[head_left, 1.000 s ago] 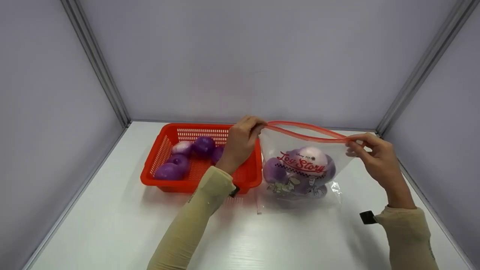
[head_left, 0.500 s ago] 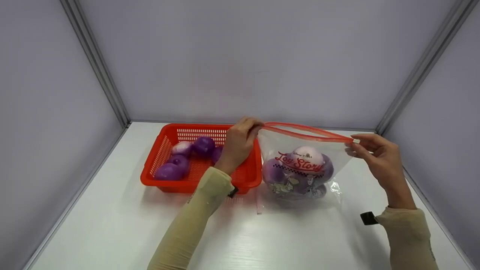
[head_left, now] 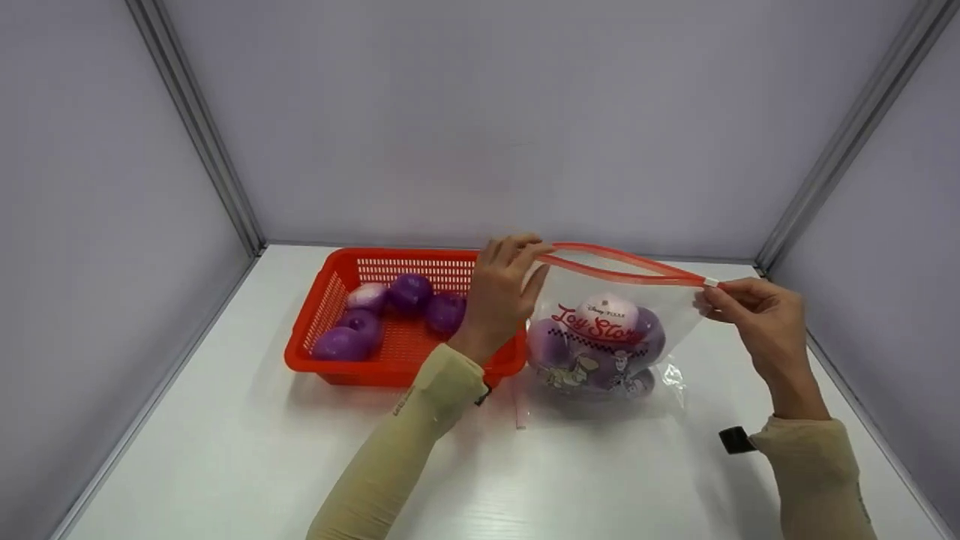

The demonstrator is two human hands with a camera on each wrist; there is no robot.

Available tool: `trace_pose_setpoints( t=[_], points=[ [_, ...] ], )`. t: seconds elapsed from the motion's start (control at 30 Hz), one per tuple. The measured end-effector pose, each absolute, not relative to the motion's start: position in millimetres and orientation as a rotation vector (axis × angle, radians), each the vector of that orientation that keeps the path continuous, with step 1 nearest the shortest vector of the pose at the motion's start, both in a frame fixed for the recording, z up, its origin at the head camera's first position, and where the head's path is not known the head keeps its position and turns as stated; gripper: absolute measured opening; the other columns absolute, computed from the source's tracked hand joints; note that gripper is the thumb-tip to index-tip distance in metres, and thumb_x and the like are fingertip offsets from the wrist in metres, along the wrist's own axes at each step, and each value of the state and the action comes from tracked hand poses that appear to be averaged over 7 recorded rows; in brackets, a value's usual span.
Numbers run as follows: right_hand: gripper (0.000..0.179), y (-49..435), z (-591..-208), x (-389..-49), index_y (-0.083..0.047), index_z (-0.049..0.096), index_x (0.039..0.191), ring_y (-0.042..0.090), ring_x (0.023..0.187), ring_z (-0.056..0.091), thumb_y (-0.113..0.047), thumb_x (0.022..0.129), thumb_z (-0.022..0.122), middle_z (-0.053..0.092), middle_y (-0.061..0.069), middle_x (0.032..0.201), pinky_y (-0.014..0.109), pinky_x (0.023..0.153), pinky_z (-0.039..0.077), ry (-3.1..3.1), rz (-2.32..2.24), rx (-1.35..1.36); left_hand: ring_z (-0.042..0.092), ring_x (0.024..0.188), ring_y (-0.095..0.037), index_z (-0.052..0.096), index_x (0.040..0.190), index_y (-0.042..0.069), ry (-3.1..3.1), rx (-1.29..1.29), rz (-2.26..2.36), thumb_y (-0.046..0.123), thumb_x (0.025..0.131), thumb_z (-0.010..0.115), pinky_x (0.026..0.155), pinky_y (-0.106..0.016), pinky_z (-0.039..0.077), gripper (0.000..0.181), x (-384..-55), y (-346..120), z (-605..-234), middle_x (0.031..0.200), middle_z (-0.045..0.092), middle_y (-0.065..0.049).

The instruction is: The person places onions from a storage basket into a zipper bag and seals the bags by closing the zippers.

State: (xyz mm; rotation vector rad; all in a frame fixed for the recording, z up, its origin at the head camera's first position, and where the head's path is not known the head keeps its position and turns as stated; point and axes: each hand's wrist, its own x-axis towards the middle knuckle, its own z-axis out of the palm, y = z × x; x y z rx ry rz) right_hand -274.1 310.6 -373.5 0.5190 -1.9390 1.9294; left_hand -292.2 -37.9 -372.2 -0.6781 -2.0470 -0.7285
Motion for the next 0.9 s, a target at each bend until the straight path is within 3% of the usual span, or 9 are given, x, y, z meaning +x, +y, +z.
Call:
trace_pose_setpoints(
  t=[0.27,0.67,0.9],
  points=[
    [0.014,308.4,-376.2,-273.8,0.023,0.069,0.098,0.018,0.070,0.077,0.012,0.090,0.071,0.079,0.011,0.083,0.028,0.070,0.064,-1.891,2.009,0.614,0.057,0.125,-0.018,0.067,0.135,0.017,-2.128,-0.947,-0.578,0.031,0.107,0.058,0.115,-0.028,0.042,0.032,-267.8,14.1,-355.4,0.132,0.067,0.000],
    [0.012,303.5,-373.3,-276.4,0.026,0.068,0.095,0.019,0.066,0.075,0.016,0.087,0.071,0.078,0.013,0.080,0.029,0.066,0.063,-1.898,1.998,0.534,0.056,0.136,-0.009,0.055,0.151,0.025,-2.345,-0.944,0.048,0.039,0.109,0.050,0.122,-0.029,0.037,0.044,-269.4,88.7,-332.2,0.147,0.061,0.010],
    [0.010,305.4,-375.6,-274.6,0.026,0.068,0.094,0.019,0.065,0.075,0.018,0.087,0.070,0.078,0.012,0.080,0.027,0.066,0.063,-1.874,1.987,0.537,0.064,0.121,-0.008,0.068,0.128,0.029,-2.341,-0.896,0.118,0.031,0.110,0.050,0.110,-0.027,0.047,0.026,-272.7,107.1,-336.4,0.127,0.069,0.013]
  ],
)
